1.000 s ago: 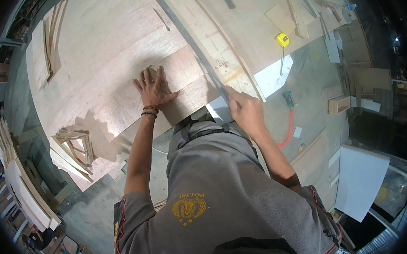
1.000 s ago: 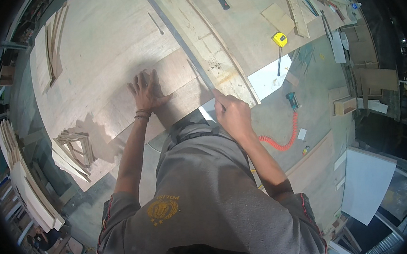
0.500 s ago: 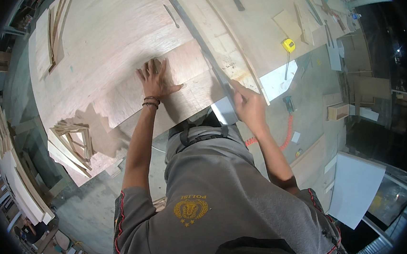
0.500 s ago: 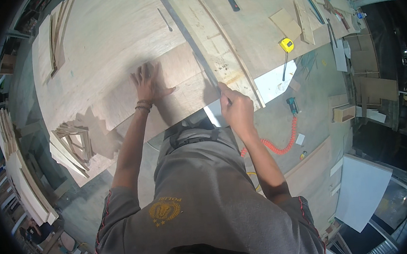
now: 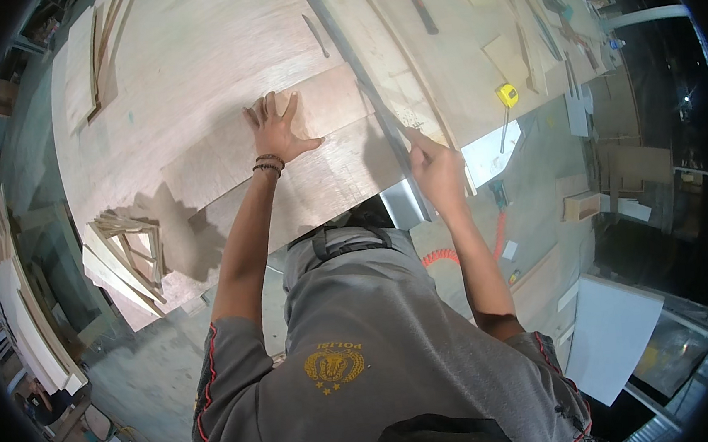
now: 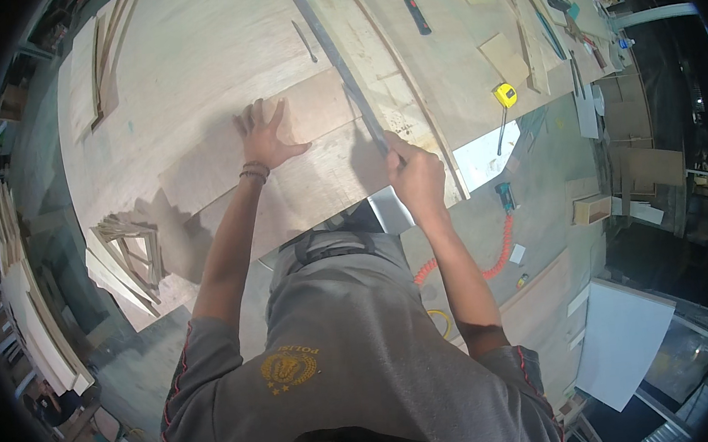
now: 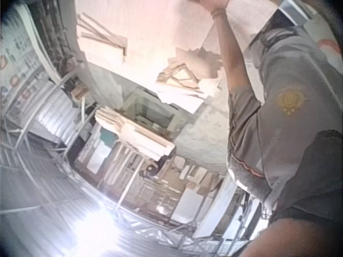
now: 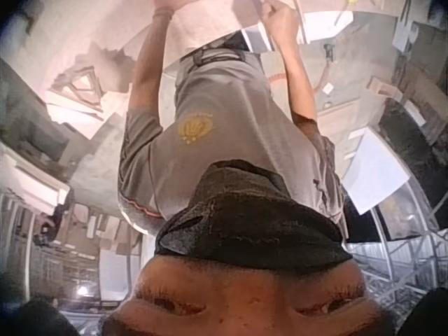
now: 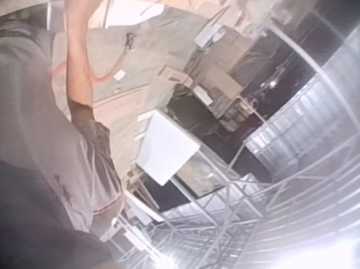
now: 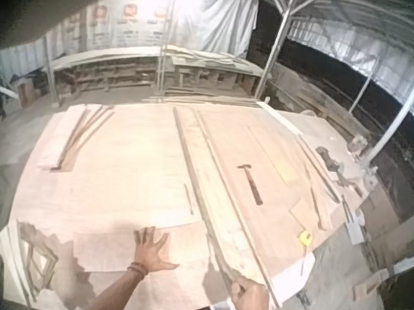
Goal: The person measures and marks a large wooden board with a tape measure and pencil, then uses a hand saw to cut the board along the marked line. They handle the cut pieces and continue sawing through the wood.
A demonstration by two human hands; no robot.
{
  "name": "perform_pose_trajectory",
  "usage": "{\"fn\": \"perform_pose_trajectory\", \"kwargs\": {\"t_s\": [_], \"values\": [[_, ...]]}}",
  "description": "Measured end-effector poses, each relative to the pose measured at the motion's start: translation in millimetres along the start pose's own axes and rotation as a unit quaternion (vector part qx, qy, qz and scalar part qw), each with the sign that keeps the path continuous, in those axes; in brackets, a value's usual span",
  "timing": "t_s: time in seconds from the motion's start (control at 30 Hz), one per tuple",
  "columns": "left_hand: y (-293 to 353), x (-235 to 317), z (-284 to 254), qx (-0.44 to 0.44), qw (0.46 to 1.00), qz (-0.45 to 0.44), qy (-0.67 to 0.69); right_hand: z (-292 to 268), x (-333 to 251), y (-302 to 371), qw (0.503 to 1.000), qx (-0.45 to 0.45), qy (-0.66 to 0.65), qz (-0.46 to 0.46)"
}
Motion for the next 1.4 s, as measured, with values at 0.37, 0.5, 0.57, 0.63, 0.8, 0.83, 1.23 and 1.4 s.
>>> {"fn": "perform_pose_trajectory", "kwargs": {"t_s": [0.37, 0.5, 0.57, 0.63, 0.8, 0.83, 1.23, 1.4], "values": [[0, 0, -2, 0.007, 1.0, 0.0, -0.014, -7, -8, 7, 1.0, -0.01, -0.009, 0.023], [-1, -3, -1, 0.04, 0.999, 0.013, -0.005, -1, -15, 1, 1.0, -0.005, -0.005, 0.023], [-6, -2, 0, 0.039, 0.999, 0.017, 0.002, 1, -16, -2, 1.0, -0.006, 0.004, 0.019], [-6, -4, 1, 0.033, 0.999, 0.016, 0.004, 3, -15, -2, 1.0, -0.003, 0.002, 0.021], [-17, -7, -4, 0.043, 0.999, 0.014, -0.018, 6, -17, -16, 1.0, 0.005, 0.001, 0.01], [-20, -6, -2, 0.038, 0.999, 0.013, -0.019, 7, -15, -19, 1.0, -0.001, -0.002, 0.016], [-47, -16, -5, 0.027, 1.0, 0.013, -0.005, 9, -23, -54, 1.0, -0.004, -0.006, 0.012], [-54, -16, -6, 0.02, 1.0, 0.004, -0.009, 11, -26, -58, 1.0, -0.006, -0.002, 0.02]]}}
Point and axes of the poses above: each hand's wrist, its own y-axis away from the middle knuckle, its own z-axis out of the palm, x = y × z, the point moved 5 cm from there along -y, towards the middle knuckle, and after that the axes turned 15 degrees about -z, right-handed, at the moved point
